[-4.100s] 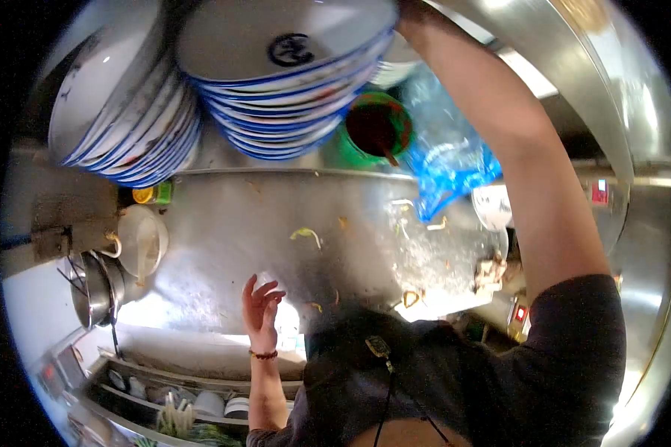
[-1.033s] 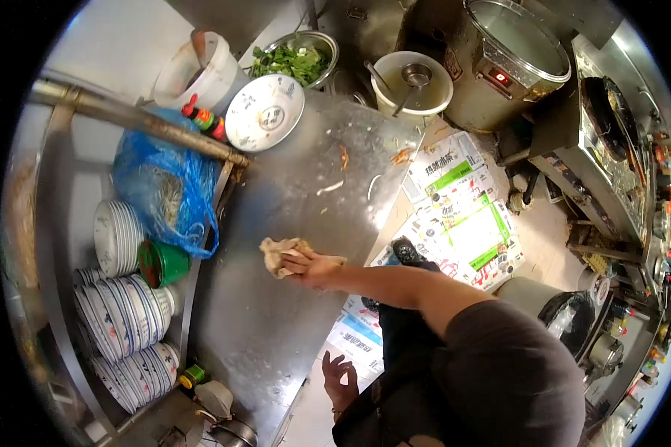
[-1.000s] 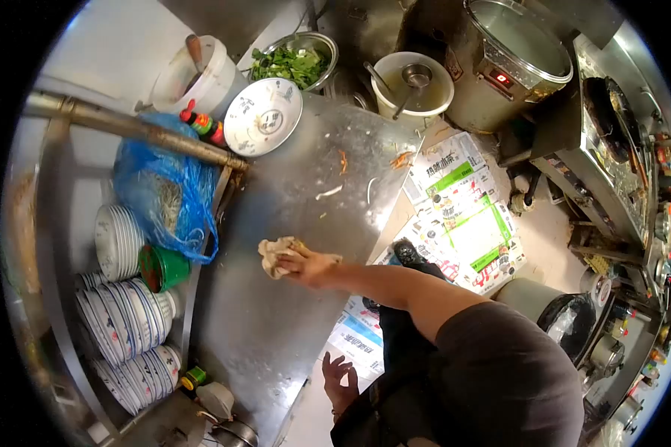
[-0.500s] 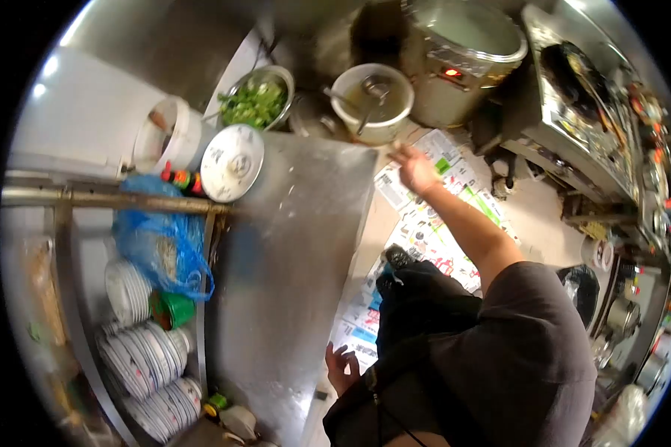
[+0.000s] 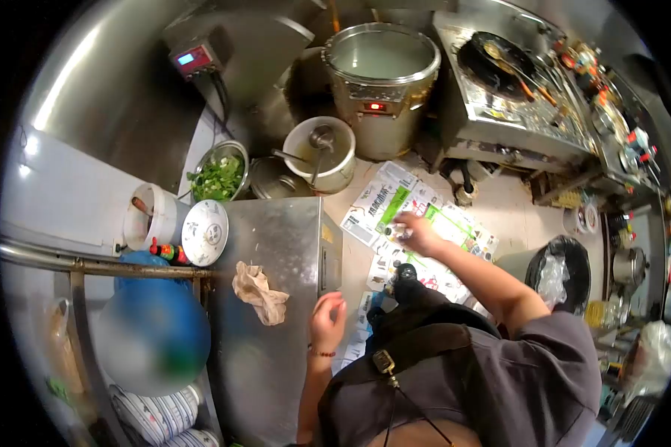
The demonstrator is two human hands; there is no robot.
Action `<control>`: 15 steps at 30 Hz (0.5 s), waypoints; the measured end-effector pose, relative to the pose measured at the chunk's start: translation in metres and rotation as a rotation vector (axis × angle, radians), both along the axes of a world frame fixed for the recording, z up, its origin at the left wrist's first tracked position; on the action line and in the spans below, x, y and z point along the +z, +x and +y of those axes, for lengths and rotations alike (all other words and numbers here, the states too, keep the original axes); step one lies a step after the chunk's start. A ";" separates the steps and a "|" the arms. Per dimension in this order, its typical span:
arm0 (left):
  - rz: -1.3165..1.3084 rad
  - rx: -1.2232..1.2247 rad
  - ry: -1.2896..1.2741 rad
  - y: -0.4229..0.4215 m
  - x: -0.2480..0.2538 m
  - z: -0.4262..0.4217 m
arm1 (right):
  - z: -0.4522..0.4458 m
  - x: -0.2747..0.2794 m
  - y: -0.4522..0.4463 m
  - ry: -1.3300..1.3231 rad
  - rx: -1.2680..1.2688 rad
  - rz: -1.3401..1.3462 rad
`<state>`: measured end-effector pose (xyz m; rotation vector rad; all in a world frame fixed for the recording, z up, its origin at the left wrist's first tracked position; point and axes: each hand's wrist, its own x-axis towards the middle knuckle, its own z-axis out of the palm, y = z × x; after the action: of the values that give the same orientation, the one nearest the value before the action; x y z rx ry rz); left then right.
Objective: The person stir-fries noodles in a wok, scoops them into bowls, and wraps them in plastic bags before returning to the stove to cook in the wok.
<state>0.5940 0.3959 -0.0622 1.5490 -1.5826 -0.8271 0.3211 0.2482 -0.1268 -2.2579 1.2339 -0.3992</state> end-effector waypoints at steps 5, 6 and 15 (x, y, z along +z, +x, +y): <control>0.047 -0.143 0.026 -0.048 -0.027 -0.062 | 0.023 -0.121 -0.219 0.070 -0.593 0.468; 0.096 -0.171 0.099 -0.055 -0.031 -0.079 | 0.031 -0.130 -0.243 0.045 -0.587 0.382; -0.415 0.080 -0.177 -0.046 -0.050 -0.270 | -0.043 -0.090 -0.210 0.087 -0.542 0.541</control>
<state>0.5484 0.1259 -0.1124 1.7149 -1.8126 -0.3208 0.1113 0.2054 -0.2171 -1.9895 2.1037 0.0964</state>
